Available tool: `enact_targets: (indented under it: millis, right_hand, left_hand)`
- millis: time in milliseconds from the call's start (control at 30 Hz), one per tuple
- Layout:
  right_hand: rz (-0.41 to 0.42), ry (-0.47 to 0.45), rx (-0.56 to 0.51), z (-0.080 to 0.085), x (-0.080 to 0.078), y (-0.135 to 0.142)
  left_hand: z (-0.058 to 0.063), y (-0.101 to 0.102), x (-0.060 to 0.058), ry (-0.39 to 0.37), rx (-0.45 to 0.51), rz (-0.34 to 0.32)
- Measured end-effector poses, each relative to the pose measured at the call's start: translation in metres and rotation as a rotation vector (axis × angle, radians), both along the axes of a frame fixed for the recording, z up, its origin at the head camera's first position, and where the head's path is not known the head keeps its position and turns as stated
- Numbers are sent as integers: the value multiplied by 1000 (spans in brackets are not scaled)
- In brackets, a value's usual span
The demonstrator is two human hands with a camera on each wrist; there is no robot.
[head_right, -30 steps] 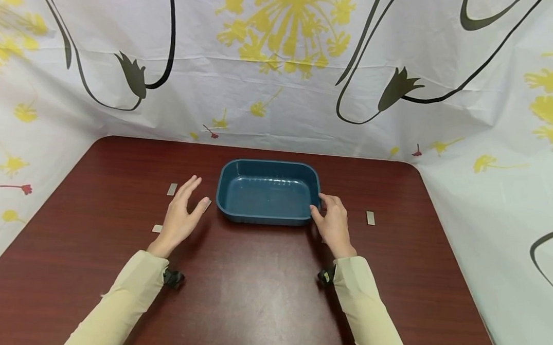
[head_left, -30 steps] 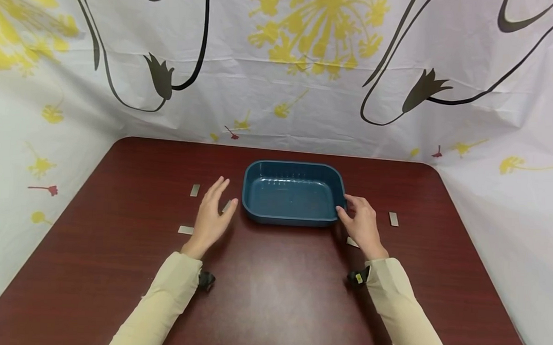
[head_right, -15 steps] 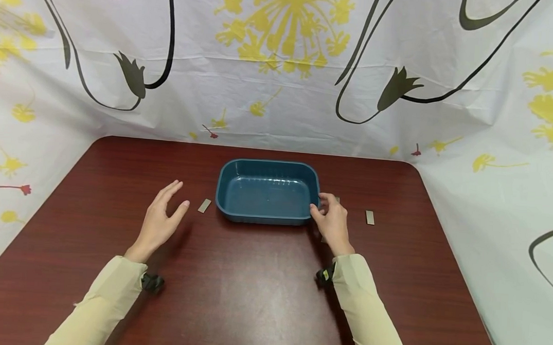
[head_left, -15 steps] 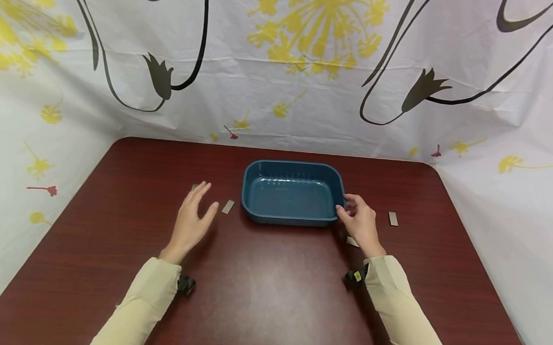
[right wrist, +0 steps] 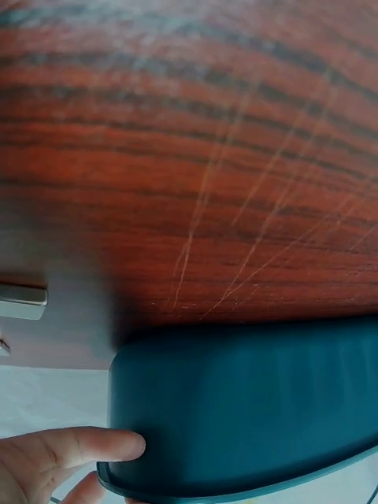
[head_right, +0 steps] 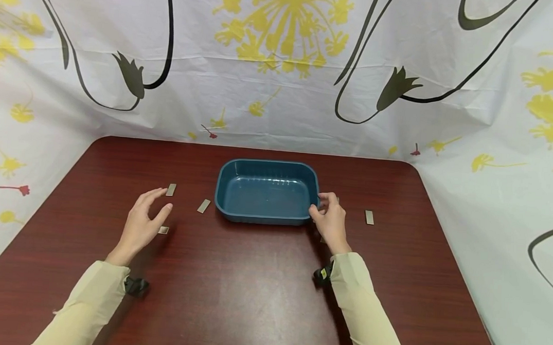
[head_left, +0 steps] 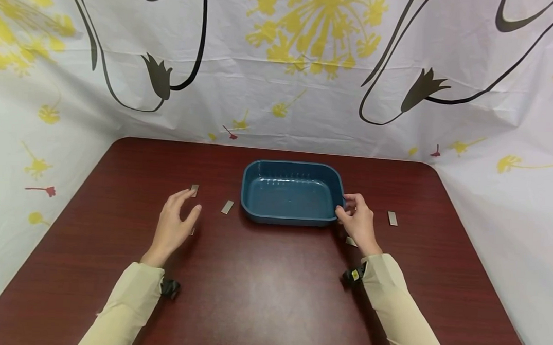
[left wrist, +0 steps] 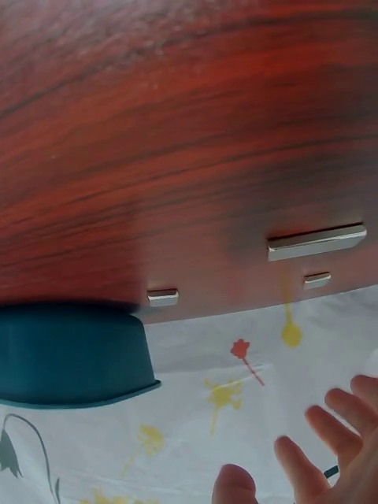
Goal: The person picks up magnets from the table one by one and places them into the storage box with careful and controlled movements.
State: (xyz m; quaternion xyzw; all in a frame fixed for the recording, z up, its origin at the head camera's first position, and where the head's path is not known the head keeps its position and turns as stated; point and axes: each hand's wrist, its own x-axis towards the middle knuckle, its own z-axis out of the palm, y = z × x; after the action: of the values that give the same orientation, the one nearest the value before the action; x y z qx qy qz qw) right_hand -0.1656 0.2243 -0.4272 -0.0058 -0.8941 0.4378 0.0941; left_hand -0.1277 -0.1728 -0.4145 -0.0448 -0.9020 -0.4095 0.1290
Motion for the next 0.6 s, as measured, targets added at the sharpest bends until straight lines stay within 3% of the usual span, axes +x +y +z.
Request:
enact_targets:
  millis: [233, 467, 600]
  right_hand:
    - [34, -25, -66, -6, -3, 0]
    - [34, 69, -51, -53, -25, 19]
    - [31, 90, -57, -60, -27, 20]
  left_hand:
    - [-1, -9, 7, -148, -43, -50]
    - [-4, -14, 8, -183, -82, -57]
    - [-7, -18, 9, -216, -96, -66]
